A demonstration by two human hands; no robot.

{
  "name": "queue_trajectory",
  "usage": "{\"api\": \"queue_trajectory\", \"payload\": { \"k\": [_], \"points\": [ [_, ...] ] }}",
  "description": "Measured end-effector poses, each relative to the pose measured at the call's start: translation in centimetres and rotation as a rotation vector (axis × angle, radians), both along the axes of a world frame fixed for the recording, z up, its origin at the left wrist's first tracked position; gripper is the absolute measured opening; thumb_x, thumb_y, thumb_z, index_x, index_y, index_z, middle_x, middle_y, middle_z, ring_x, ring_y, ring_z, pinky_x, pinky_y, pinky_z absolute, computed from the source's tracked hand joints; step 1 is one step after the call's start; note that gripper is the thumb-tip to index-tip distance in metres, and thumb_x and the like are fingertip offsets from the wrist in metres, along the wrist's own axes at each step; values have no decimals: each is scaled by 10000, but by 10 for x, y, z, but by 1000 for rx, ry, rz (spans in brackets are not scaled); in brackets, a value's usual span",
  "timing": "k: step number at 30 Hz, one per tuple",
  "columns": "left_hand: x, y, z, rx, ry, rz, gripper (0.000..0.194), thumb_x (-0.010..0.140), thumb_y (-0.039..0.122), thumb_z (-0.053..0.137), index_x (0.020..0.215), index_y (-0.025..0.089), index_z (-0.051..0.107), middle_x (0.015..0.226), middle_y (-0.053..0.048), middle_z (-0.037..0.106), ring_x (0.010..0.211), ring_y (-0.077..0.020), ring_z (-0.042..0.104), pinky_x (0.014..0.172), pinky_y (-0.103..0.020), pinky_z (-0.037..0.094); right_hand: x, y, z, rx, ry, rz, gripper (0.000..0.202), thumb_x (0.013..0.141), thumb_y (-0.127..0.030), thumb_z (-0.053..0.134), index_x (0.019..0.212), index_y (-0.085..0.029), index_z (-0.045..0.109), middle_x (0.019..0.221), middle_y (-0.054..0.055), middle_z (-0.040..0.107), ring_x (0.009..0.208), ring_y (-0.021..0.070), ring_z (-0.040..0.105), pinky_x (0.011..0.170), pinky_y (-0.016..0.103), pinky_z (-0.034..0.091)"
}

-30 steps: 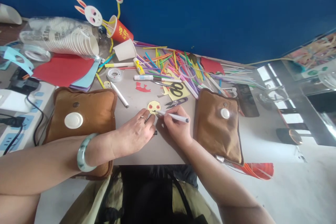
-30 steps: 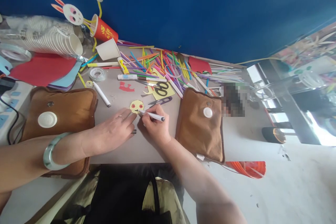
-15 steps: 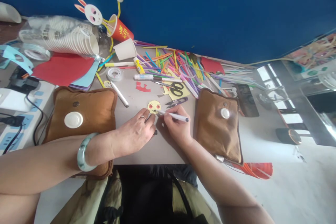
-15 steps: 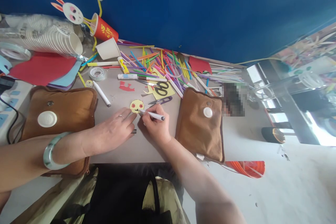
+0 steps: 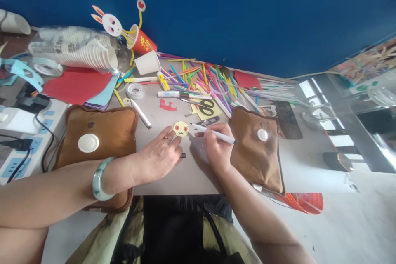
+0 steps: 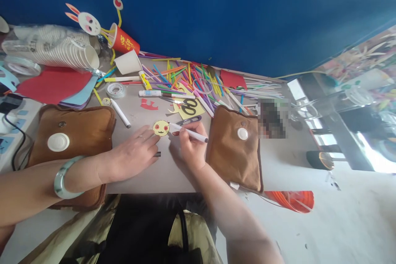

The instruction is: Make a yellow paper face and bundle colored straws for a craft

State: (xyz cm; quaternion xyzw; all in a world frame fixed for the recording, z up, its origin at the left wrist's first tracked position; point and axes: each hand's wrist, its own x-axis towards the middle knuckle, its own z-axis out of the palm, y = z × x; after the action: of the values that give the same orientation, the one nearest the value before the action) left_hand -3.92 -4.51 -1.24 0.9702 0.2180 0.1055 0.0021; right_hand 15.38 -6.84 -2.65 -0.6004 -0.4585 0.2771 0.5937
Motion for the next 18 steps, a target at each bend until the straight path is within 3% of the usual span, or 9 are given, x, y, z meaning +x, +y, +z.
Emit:
{"api": "queue_trajectory", "payload": {
  "k": [4, 8, 14, 18],
  "points": [
    [-1, 4, 7, -33, -104, 27, 194, 946, 268, 568, 850, 149, 686, 1020, -127, 683, 1178, -309, 583, 1168, -564, 319, 5, 5, 12, -3, 263, -1, 115, 804, -173, 602, 740, -230, 525, 448, -119, 421, 387, 79, 418, 548, 254, 522],
    [-3, 9, 15, -57, -161, 123, 202, 968, 237, 514, 842, 151, 647, 886, -76, 661, 953, -250, 627, 1149, -576, 334, 11, 6, 22, -29, 476, 90, 120, 764, -145, 560, 689, -224, 512, 503, -101, 453, 372, 53, 307, 517, 244, 511],
    [-5, 15, 17, -61, -184, 183, 256, 1005, 299, 452, 843, 168, 601, 802, -41, 601, 825, -222, 590, 1131, -566, 346, 13, 4, 23, -47, 565, 224, 112, 730, -164, 572, 656, -224, 511, 481, -75, 438, 455, 96, 456, 470, 217, 453],
    [-5, 14, 18, -70, -186, 163, 266, 1013, 305, 440, 833, 169, 581, 806, -33, 598, 823, -213, 583, 1142, -554, 331, 11, 2, 22, -78, 573, 283, 110, 731, -176, 592, 670, -223, 514, 487, -76, 453, 454, 90, 440, 474, 214, 448]
  ]
}}
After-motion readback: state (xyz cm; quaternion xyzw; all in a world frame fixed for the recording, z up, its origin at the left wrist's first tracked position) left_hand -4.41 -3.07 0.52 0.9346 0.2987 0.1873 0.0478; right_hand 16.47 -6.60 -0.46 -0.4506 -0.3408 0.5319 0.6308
